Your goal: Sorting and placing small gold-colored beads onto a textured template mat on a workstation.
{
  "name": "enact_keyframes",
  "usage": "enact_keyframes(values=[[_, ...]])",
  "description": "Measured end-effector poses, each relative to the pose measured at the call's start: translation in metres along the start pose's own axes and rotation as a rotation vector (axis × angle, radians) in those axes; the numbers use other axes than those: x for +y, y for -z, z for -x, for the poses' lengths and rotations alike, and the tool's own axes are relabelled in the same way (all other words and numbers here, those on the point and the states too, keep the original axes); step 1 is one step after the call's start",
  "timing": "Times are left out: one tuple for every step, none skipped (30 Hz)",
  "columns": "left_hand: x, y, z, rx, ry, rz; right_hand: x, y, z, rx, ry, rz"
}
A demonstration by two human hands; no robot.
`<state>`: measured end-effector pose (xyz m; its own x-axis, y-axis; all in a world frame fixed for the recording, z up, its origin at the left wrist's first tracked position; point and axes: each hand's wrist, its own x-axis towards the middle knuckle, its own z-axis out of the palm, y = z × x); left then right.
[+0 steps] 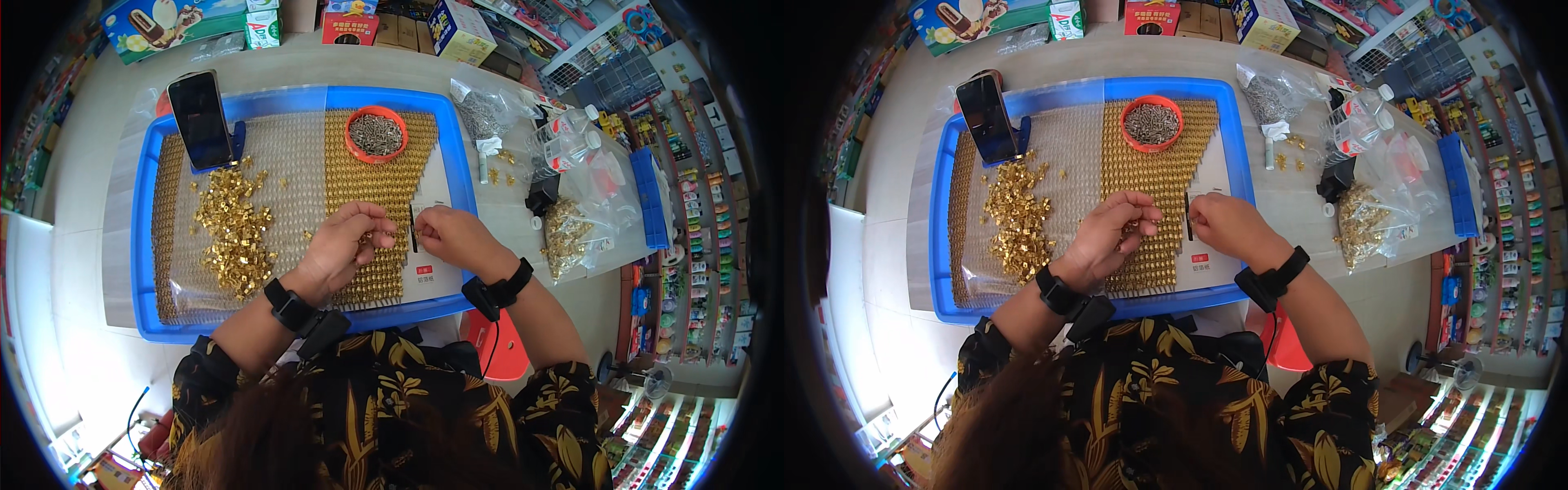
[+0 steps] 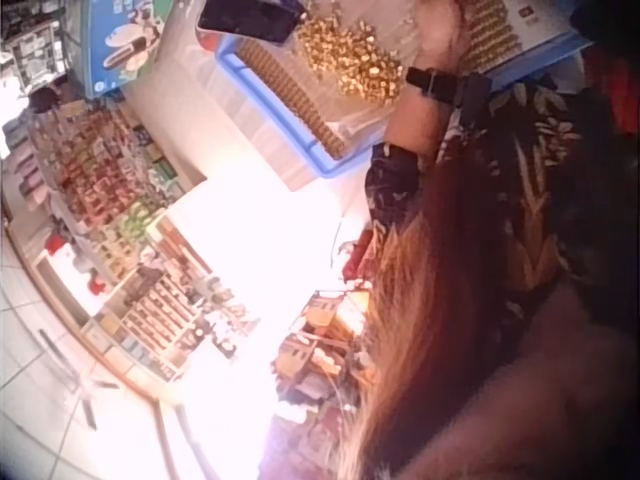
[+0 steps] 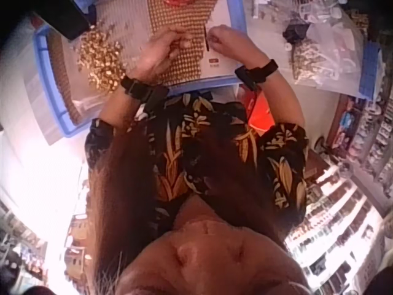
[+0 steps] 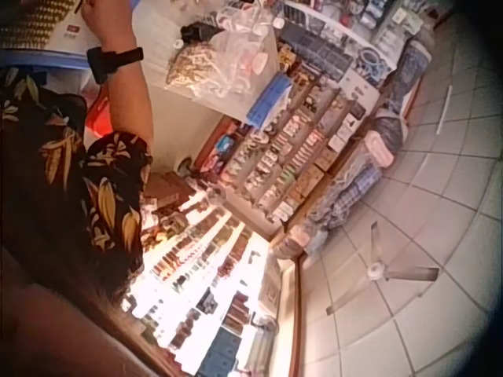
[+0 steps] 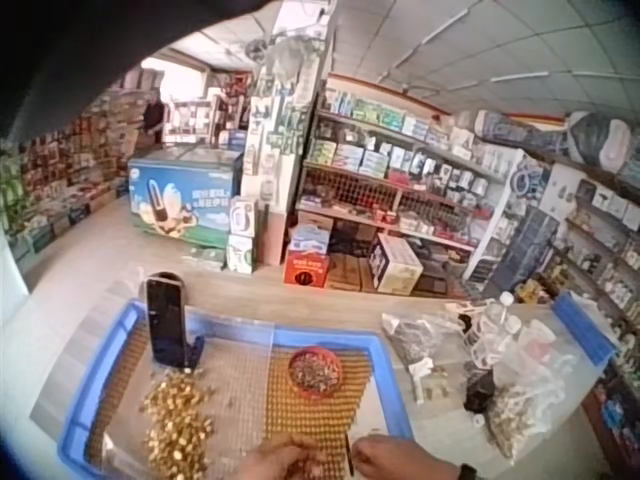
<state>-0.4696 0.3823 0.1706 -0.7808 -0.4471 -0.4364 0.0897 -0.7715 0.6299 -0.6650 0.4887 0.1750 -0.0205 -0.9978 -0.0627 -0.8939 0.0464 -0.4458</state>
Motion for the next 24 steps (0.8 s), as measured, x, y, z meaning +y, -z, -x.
enact_keyframes(values=[[0.001, -0.001, 0.001, -0.003, 0.02, 0.005, 0.0, -0.001, -0.001, 0.002, 0.017, 0.012], [0.002, -0.001, 0.001, -0.003, 0.02, 0.005, -0.002, -0.001, -0.002, 0.002, 0.017, 0.012], [0.002, -0.001, 0.002, -0.007, 0.019, -0.001, -0.003, -0.001, -0.003, 0.004, -0.009, -0.013], [0.002, 0.0, 0.002, -0.012, 0.018, -0.006, -0.004, -0.001, -0.004, 0.005, -0.036, -0.039], [0.002, 0.0, 0.002, -0.017, 0.017, -0.012, -0.004, 0.0, -0.005, 0.006, -0.063, -0.064], [0.002, 0.001, 0.001, -0.017, 0.017, -0.013, -0.004, 0.001, -0.005, 0.007, -0.063, -0.064], [-0.001, 0.003, -0.001, -0.039, 0.014, -0.02, -0.004, 0.003, -0.005, -0.014, -0.073, -0.037], [-0.003, 0.004, -0.003, -0.061, 0.01, -0.028, -0.004, 0.004, -0.005, -0.036, -0.083, -0.01], [-0.005, 0.005, -0.004, -0.084, 0.006, -0.035, -0.004, 0.005, -0.005, -0.057, -0.092, 0.018], [-0.006, 0.007, -0.005, -0.083, 0.006, -0.035, -0.004, 0.004, -0.005, -0.058, -0.092, 0.018], [-0.006, 0.008, -0.004, -0.096, 0.011, -0.044, -0.004, 0.003, -0.005, -0.052, -0.077, 0.028], [-0.007, 0.009, -0.005, -0.111, 0.017, -0.054, -0.003, 0.002, -0.005, -0.044, -0.065, 0.04], [-0.007, 0.008, -0.005, -0.126, 0.022, -0.065, -0.002, 0.001, -0.005, -0.037, -0.053, 0.051], [-0.006, 0.007, -0.004, -0.128, 0.023, -0.065, -0.002, 0.0, -0.004, -0.036, -0.055, 0.052], [-0.006, 0.007, -0.004, -0.119, 0.026, -0.061, -0.001, 0.0, -0.004, -0.023, -0.045, 0.06], [-0.005, 0.005, -0.003, -0.111, 0.029, -0.057, -0.001, -0.001, -0.004, -0.009, -0.036, 0.069], [-0.004, 0.005, -0.002, -0.101, 0.03, -0.053, -0.001, -0.001, -0.004, 0.004, -0.025, 0.077], [-0.004, 0.005, -0.002, -0.101, 0.029, -0.054, -0.002, -0.001, -0.005, 0.005, -0.024, 0.076], [-0.003, 0.005, -0.001, -0.098, 0.024, -0.039, -0.002, -0.001, -0.005, 0.001, -0.027, 0.078], [-0.003, 0.006, -0.001, -0.095, 0.019, -0.024, -0.003, -0.001, -0.005, -0.003, -0.03, 0.079], [-0.003, 0.006, 0.0, -0.092, 0.015, -0.01, -0.003, 0.0, -0.006, -0.006, -0.034, 0.081], [-0.003, 0.006, -0.001, -0.092, 0.015, -0.009, -0.003, 0.0, -0.006, -0.007, -0.034, 0.081], [-0.003, 0.006, 0.0, -0.093, 0.011, -0.014, -0.003, 0.0, -0.006, -0.007, -0.031, 0.079], [-0.002, 0.005, 0.0, -0.093, 0.008, -0.02, -0.003, 0.0, -0.006, -0.006, -0.027, 0.076]])
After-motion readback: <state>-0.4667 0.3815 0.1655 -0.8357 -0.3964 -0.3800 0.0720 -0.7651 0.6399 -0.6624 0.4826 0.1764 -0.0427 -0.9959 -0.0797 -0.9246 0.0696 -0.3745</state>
